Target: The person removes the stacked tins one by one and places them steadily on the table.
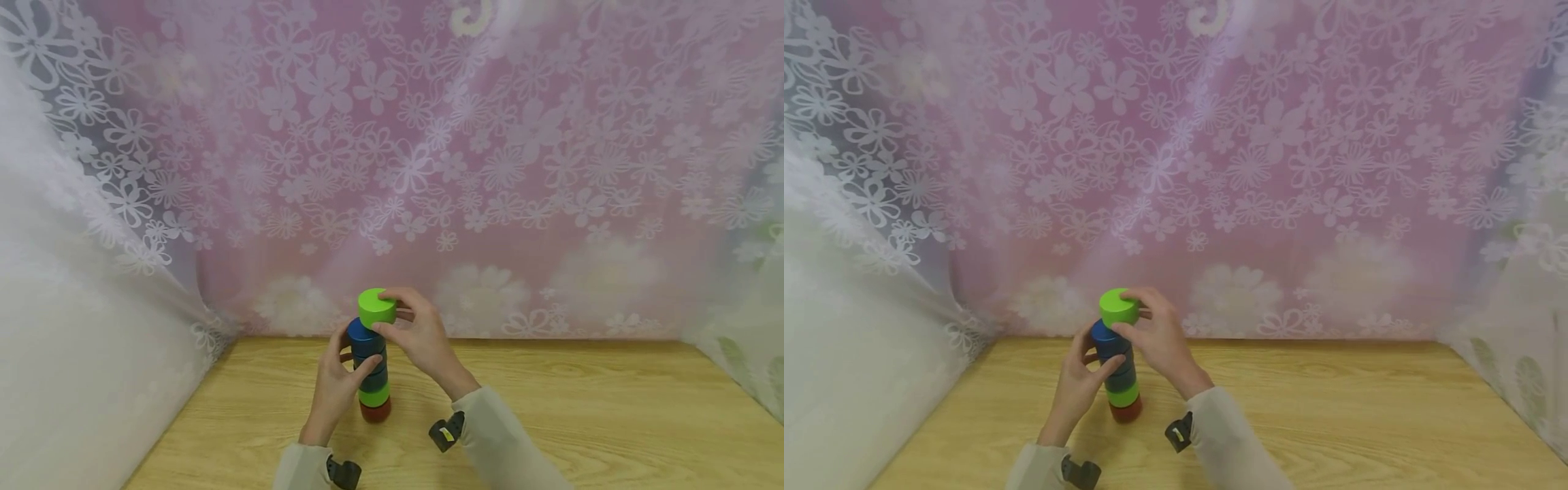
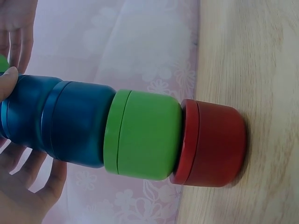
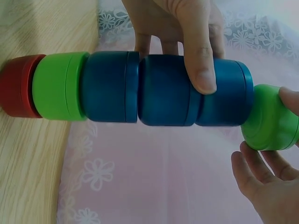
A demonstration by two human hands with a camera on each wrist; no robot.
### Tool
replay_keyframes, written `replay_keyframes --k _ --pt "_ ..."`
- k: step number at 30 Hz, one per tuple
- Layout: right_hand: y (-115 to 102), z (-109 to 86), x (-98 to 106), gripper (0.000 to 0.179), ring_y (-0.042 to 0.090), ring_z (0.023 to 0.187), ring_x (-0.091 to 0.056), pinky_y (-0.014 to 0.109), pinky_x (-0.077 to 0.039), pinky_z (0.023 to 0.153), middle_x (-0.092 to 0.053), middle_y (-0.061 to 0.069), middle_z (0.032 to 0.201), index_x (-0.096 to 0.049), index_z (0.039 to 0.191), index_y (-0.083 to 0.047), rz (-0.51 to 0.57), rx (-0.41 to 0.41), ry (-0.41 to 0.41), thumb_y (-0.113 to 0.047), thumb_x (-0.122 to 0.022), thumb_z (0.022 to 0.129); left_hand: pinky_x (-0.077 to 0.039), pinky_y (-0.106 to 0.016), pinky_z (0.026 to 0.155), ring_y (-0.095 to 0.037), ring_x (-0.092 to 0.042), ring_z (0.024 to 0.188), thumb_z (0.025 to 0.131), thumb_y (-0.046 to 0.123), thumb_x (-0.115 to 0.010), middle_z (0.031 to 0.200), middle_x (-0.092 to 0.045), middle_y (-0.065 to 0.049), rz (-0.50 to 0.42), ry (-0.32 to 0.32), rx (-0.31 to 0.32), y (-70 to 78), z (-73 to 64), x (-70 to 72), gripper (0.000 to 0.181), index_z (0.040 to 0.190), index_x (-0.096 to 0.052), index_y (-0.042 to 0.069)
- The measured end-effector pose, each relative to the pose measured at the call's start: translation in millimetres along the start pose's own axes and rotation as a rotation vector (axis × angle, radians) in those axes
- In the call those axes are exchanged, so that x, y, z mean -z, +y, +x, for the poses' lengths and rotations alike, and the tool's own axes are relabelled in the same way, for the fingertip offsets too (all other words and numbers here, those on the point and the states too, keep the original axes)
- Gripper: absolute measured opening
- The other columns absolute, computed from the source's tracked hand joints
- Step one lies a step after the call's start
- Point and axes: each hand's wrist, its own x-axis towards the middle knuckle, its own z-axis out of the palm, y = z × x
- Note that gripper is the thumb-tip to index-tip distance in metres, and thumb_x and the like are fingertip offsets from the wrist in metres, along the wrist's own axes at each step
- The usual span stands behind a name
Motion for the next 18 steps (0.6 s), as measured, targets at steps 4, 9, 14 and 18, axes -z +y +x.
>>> replay_keyframes --k 4,9,14,18 --pt "0.4 -1.7 4.4 0.041 0.037 0.113 -0.063 0.051 -0.051 0.098 -0.061 0.016 0.128 -0.065 0.125 0.0 -0.01 0.004 0.018 0.002 -0.078 0.087 -0.051 -0.053 0.09 -0.032 -0.06 0.114 0.089 0.008 -0.08 0.129 -0.062 -0.015 0.005 0.001 0.002 0.4 -0.5 0.4 0.067 0.146 -0.047 0.002" --pt "4.6 -4.4 9.1 0.043 0.035 0.113 -0.064 0.049 -0.053 0.097 -0.061 0.017 0.128 -0.064 0.126 0.001 -0.02 0.008 0.01 0.001 -0.079 0.086 -0.051 -0.054 0.091 -0.033 -0.06 0.115 0.089 0.008 -0.08 0.13 -0.061 -0.016 0.023 -0.001 0.011 1.7 -0.5 1.4 0.068 0.147 -0.045 0.002" --pt "9.3 -7.5 13.5 0.043 0.034 0.112 -0.064 0.048 -0.054 0.095 -0.061 0.017 0.129 -0.064 0.125 0.001 -0.024 0.017 0.008 0.001 -0.08 0.085 -0.052 -0.055 0.09 -0.036 -0.06 0.115 0.088 0.007 -0.08 0.129 -0.061 -0.018 0.034 -0.014 0.007 4.1 -0.3 2.5 0.07 0.148 -0.043 0.001" --pt "11.2 -9.0 15.7 0.043 0.034 0.112 -0.064 0.048 -0.054 0.095 -0.061 0.017 0.129 -0.064 0.125 0.001 -0.024 0.023 0.008 0.001 -0.08 0.085 -0.051 -0.056 0.091 -0.036 -0.06 0.115 0.089 0.007 -0.08 0.129 -0.061 -0.018 0.034 -0.027 0.013 5.2 -0.3 3.8 0.071 0.148 -0.042 0.002"
